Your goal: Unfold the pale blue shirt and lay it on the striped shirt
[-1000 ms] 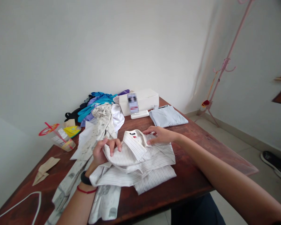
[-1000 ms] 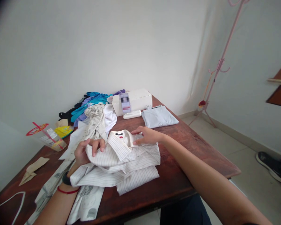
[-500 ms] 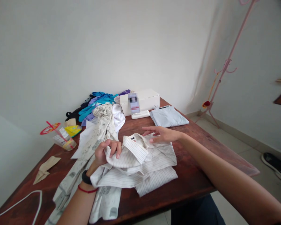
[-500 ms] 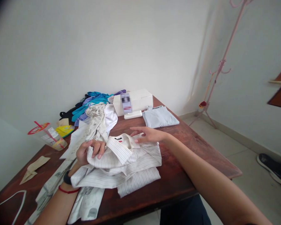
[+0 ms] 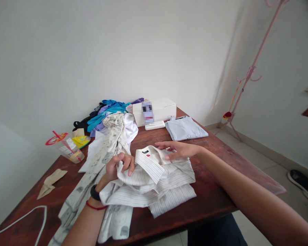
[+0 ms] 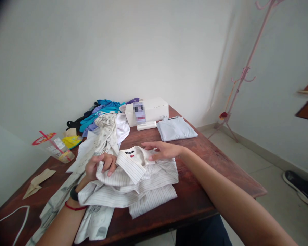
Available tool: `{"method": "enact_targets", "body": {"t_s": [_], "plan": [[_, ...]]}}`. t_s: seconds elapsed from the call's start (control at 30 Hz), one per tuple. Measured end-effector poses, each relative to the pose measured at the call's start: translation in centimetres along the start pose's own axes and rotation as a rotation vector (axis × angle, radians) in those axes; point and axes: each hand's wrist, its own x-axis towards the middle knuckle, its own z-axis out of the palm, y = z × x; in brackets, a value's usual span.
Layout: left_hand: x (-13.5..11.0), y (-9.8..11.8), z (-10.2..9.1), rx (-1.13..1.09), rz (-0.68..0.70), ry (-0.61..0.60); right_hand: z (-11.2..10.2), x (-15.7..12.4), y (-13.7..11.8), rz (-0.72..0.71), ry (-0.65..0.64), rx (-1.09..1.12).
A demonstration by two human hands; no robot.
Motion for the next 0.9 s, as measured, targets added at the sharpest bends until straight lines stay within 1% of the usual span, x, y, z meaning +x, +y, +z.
{"method": "enact_targets", "body": {"t_s": [0.13,0.17,0.23,0.3,0.33,0.47,0.53,0.7,0.8,0.9], "plan": [[0.1,-0.1,0.2,-0.067,0.021,-0.026,-0.1,-0.1,-0.3,-0.008,0.076,0.125],[0.1,-0.1,0.2,-0.075,0.026,-0.036,-0.1,-0.1,-0.4,-0.001,0.083,0.163],[0.1,-0.1,0.3,-0.086,0.028,-0.037,-0.1,-0.2,-0.7,0.013,0.057,0.206],[0.1,-0.1,0.3,-0.092,0.020,-0.015,-0.1,-0.2,-0.9,0.026,0.024,0.188],[0.1,-0.1,0.4,-0.095,0.016,-0.006,-0.1,-0.3,-0.9,0.030,0.028,0.162],[0.2,0.1,0.7,-0.096,0.000,0.011,0.1,-0.2,-0.7,0.019,0.139,0.079],[0.2,0.3,0.8,-0.063,-0.014,0.017,0.3,-0.2,-0.7,0.017,0.156,0.106],[0.3,0.5,0.6,0.024,-0.011,0.018,0.8,-0.1,-0.7,0.031,0.165,0.251],[0.2,0.4,0.4,0.004,-0.016,0.017,1.1,0.2,-0.1,0.026,0.164,0.250],[0.2,0.3,0.4,-0.046,-0.038,0.012,1.5,0.5,0.4,0.030,0.134,0.187]]}}
